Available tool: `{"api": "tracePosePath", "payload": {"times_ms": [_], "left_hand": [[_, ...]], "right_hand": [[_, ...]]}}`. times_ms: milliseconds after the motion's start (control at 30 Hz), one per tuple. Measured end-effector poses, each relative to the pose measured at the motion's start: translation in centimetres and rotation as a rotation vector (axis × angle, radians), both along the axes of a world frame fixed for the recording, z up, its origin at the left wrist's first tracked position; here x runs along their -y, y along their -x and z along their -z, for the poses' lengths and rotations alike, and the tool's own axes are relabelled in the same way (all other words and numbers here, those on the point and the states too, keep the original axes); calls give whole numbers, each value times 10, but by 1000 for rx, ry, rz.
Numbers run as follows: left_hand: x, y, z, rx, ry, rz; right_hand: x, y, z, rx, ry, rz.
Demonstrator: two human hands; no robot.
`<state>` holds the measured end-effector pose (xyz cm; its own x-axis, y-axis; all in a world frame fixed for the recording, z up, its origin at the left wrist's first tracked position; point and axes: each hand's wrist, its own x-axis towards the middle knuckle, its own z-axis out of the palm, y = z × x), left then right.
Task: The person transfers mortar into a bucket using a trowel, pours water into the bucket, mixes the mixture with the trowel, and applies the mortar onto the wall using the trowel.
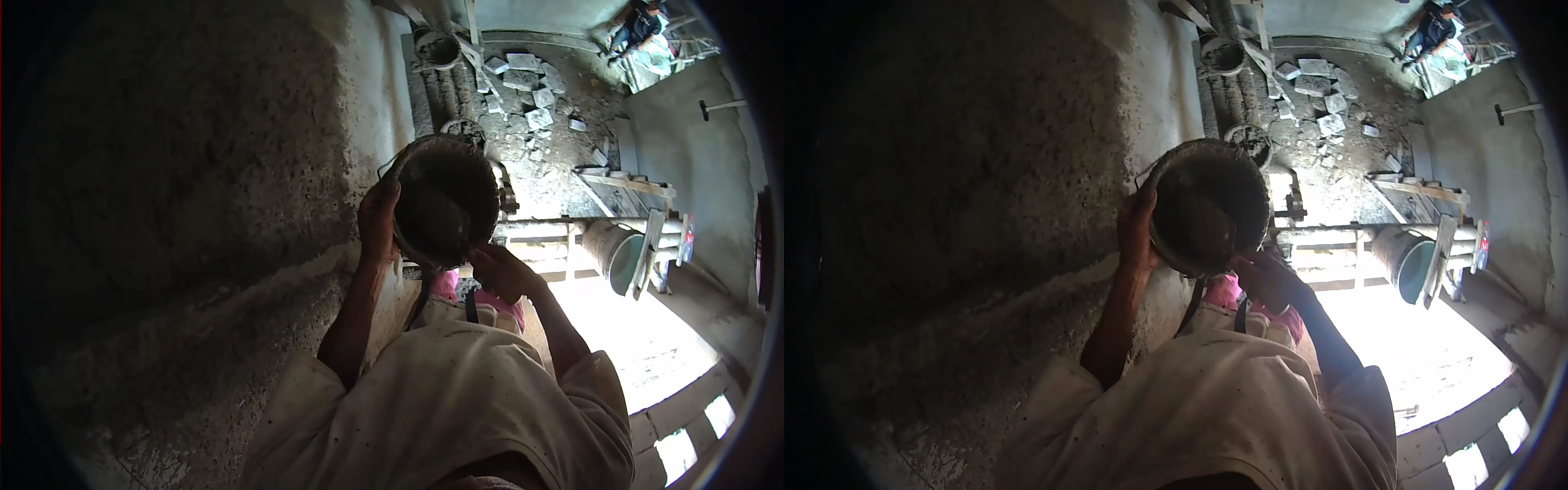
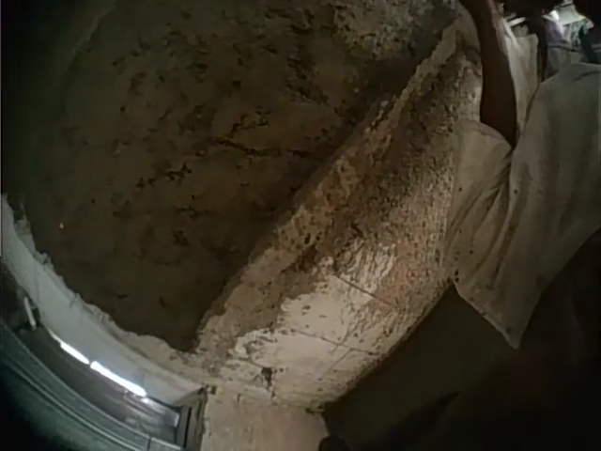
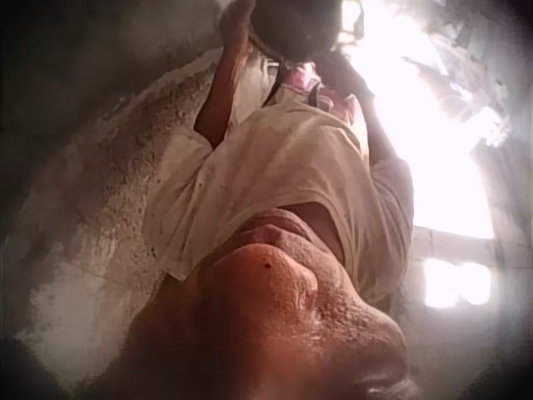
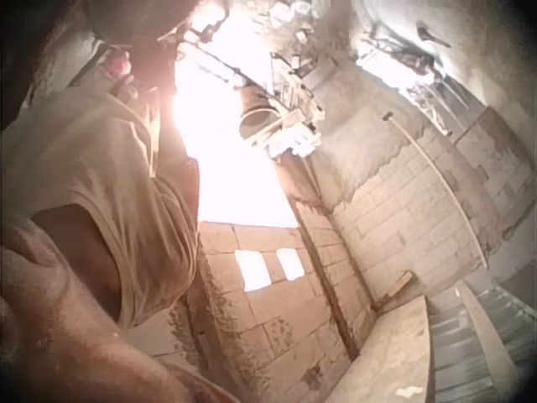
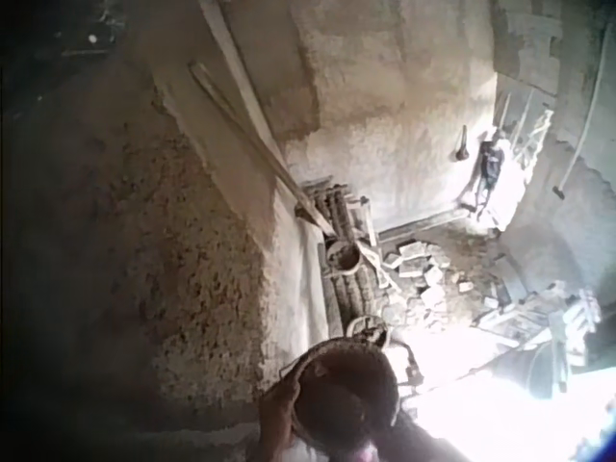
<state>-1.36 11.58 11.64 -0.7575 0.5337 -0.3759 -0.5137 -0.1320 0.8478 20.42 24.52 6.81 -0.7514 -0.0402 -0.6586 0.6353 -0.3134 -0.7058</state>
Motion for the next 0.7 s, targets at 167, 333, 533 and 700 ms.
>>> {"api": "tracePosePath", "payload": {"times_ms": [167,333,533,700], "left_hand": [[23,11,64,-83,148,-224],[80,18,126,-255,497,-424],[167,4,126,-141,748,-353],[183,-20,110,-309,760,-382]], "right_hand": [[9,31,-4,-5,94,78],[19,60,2,-94,277,431],[11,123,9,-308,-632,764],[97,249,53,-317,-937,392]]}}
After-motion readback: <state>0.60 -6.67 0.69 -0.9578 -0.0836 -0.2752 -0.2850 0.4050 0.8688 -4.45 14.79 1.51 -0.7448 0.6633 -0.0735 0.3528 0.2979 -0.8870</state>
